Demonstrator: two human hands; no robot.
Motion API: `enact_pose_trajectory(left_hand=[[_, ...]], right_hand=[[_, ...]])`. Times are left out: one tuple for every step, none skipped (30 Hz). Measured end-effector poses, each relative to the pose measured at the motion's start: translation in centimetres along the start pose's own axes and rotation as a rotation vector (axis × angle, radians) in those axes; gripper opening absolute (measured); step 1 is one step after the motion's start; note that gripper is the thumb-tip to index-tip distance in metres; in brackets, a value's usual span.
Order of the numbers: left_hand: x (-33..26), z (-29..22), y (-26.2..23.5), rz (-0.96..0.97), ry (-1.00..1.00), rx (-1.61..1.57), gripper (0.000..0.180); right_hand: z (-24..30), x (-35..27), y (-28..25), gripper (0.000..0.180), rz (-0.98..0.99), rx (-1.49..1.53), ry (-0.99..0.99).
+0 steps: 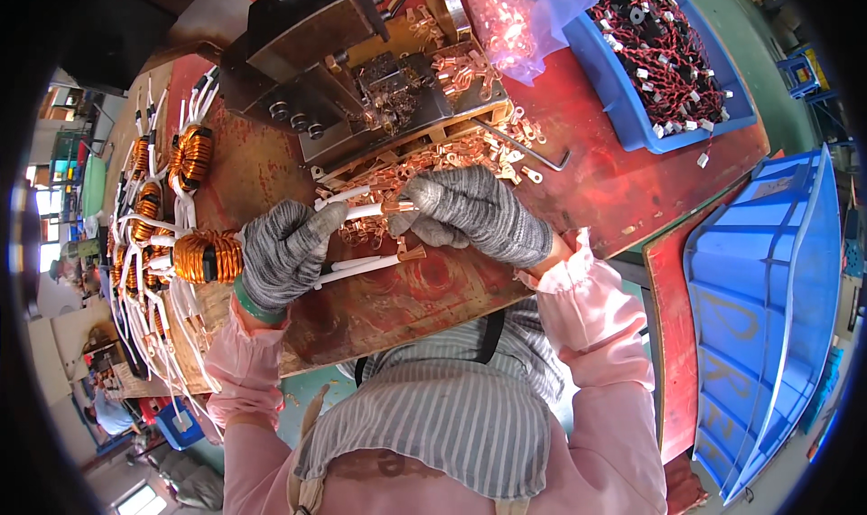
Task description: The person assembles electrical components by attaching copper terminals to the ends of white insulated wires connected to copper coils. They use a crimping machine to secure the terminals and pliers to trim excess wire. The finished components are placed on the workbench.
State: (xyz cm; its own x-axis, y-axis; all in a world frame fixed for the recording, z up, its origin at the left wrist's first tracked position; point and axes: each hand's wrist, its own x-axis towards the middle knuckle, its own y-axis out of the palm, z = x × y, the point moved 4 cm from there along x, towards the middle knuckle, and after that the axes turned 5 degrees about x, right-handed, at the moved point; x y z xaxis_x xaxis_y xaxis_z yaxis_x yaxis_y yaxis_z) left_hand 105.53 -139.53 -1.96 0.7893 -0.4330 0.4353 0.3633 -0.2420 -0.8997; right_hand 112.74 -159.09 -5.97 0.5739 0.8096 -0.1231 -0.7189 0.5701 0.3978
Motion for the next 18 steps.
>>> enact_pose_trajectory(left_hand=[[0.0, 0.0, 0.0, -0.003, 0.007, 0.002, 0.044], [0.0, 0.0, 0.0, -0.006, 0.014, 0.003, 0.044], [0.0, 0.0, -0.1, -0.009, 0.022, 0.005, 0.045], [0.0, 0.0, -0.1, -0.017, 0.021, -0.013, 0.045], [0.0, 0.1, -0.1, -0.024, 0.019, -0.028, 0.045], [0.0, 0.1, -0.2, -0.032, 0.017, -0.044, 0.045], [0.0, 0.2, -0.2, -0.002, 0.013, -0.057, 0.041], [0.1, 0.3, -0.2, 0.027, 0.009, -0.069, 0.036], [0.2, 0.3, -0.2, 0.057, 0.005, -0.081, 0.032], [0.3, 0.4, -0.3, 0.069, -0.01, -0.111, 0.031], [0.4, 0.5, -0.3, 0.08, -0.025, -0.142, 0.029], [0.5, 0.5, -0.3, 0.091, -0.04, -0.173, 0.028], [0.5, 0.5, -0.4, 0.063, -0.024, -0.167, 0.031], [0.4, 0.4, -0.4, 0.036, -0.01, -0.162, 0.035], [0.3, 0.4, -0.5, 0.009, 0.004, -0.157, 0.038], [0.3, 0.4, -0.4, 0.005, 0.015, -0.154, 0.038], [0.4, 0.4, -0.3, -0.001, 0.024, -0.151, 0.038], [0.4, 0.4, -0.3, -0.007, 0.034, -0.148, 0.037]], right_hand=[[0.0, 0.0, 0.0, 0.047, -0.009, -0.002, -0.005], [-0.1, 0.1, 0.1, 0.048, -0.018, -0.004, -0.011], [-0.1, 0.0, 0.1, 0.048, -0.019, -0.002, -0.017], [-0.2, 0.0, 0.1, 0.048, -0.019, 0.0, -0.024], [-0.2, -0.1, 0.2, 0.048, -0.018, 0.001, -0.031], [-0.1, -0.2, 0.3, 0.047, -0.019, -0.001, -0.029], [0.0, -0.3, 0.4, 0.046, -0.019, -0.003, -0.026], [0.1, -0.4, 0.5, 0.045, -0.019, -0.005, -0.025], [0.1, -0.4, 0.6, 0.045, -0.006, 0.02, -0.036], [-0.1, -0.4, 0.7, 0.045, 0.007, 0.044, -0.047], [-0.3, -0.3, 0.7, 0.045, 0.019, 0.068, -0.058], [-0.4, -0.3, 0.7, 0.045, 0.03, 0.073, -0.067], [-0.5, -0.2, 0.7, 0.045, 0.041, 0.078, -0.076], [-0.6, -0.1, 0.8, 0.045, 0.053, 0.083, -0.083], [-0.5, -0.1, 0.8, 0.045, 0.049, 0.073, -0.093], [-0.3, -0.2, 0.9, 0.044, 0.046, 0.062, -0.103], [-0.1, -0.2, 1.0, 0.044, 0.043, 0.051, -0.112], [0.1, -0.2, 1.2, 0.043, 0.046, 0.051, -0.122]])
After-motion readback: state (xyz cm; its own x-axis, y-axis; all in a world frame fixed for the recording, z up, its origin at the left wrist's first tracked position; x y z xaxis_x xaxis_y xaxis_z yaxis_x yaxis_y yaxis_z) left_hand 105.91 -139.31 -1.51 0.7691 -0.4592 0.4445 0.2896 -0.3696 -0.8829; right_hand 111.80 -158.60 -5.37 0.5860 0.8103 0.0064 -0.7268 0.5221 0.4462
